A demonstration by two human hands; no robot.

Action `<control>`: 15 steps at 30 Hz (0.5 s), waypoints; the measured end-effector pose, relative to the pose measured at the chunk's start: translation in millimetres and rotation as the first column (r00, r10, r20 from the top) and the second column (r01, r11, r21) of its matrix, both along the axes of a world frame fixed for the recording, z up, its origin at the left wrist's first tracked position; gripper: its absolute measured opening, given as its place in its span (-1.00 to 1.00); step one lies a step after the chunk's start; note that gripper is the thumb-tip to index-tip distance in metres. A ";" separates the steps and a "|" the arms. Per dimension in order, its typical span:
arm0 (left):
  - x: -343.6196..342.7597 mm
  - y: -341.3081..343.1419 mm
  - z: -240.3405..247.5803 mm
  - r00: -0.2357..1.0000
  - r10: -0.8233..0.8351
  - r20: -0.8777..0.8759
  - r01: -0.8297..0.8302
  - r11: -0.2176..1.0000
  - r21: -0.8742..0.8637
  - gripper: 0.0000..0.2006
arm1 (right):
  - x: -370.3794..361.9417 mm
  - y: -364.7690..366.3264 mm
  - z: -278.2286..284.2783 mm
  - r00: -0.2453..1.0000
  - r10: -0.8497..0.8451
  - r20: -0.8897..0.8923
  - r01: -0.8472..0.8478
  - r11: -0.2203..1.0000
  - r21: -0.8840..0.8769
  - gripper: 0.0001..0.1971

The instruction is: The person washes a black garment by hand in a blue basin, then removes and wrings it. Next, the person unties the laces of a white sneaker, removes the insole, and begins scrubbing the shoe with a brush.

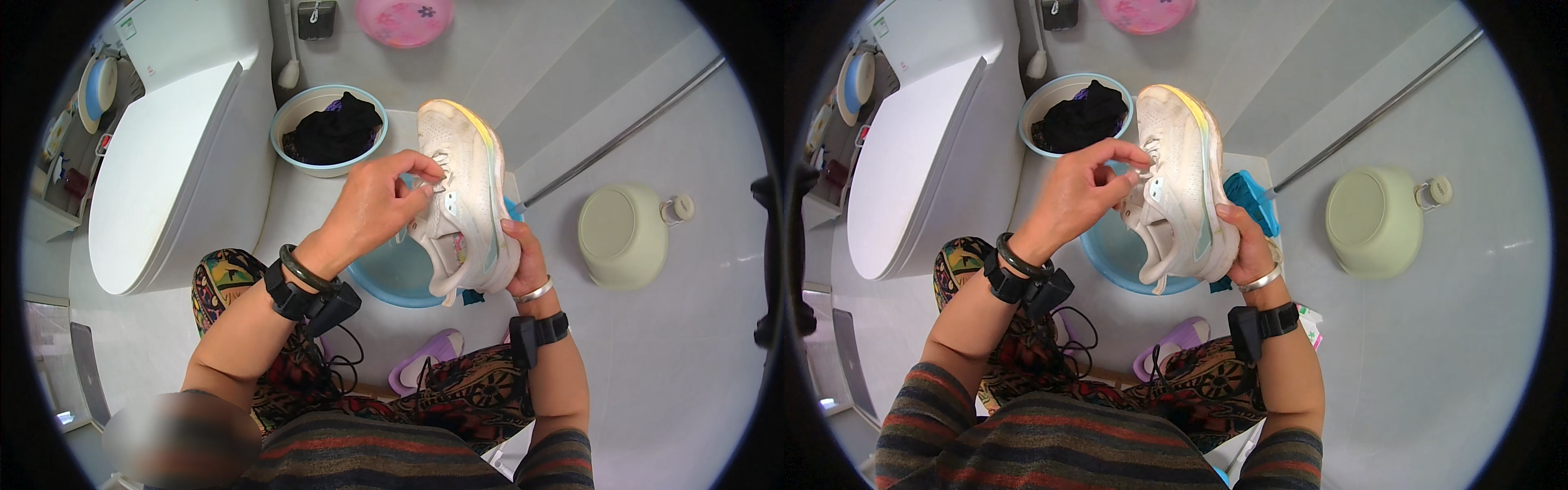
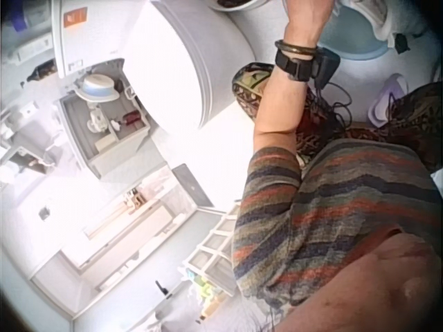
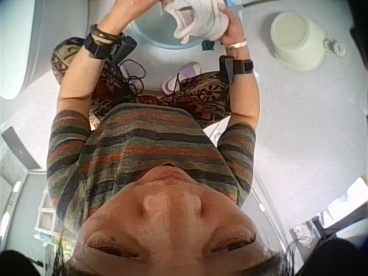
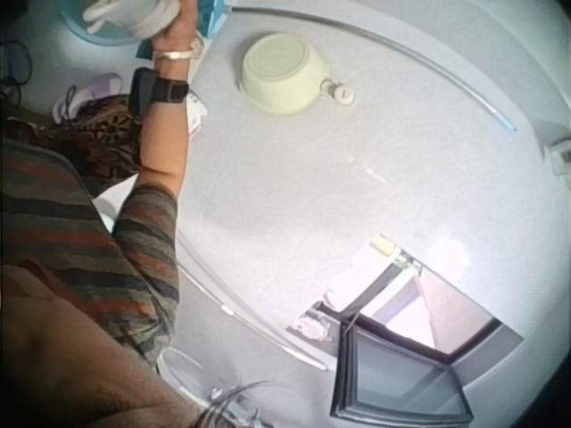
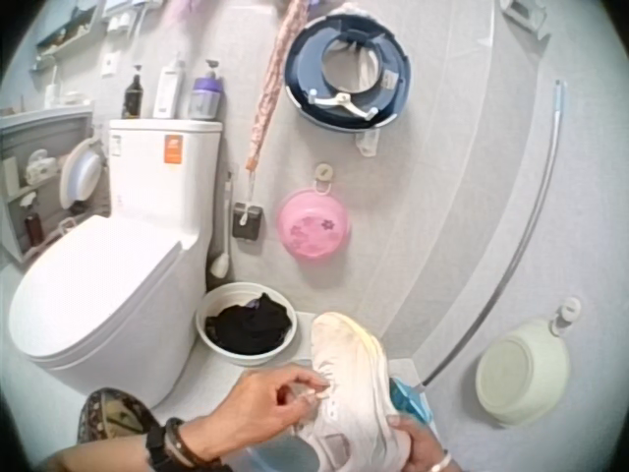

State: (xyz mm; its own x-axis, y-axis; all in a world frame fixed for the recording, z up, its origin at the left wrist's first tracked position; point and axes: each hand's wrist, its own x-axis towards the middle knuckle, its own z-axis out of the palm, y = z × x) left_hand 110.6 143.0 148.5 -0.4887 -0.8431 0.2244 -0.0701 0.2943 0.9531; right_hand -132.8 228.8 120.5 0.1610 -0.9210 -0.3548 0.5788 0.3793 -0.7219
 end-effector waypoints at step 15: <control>-2.1 -7.7 -7.5 0.960 -0.049 -0.276 0.210 0.778 0.592 -0.83 | 5.9 -2.1 -0.4 0.997 0.043 -0.057 -0.045 0.999 -0.030 -0.37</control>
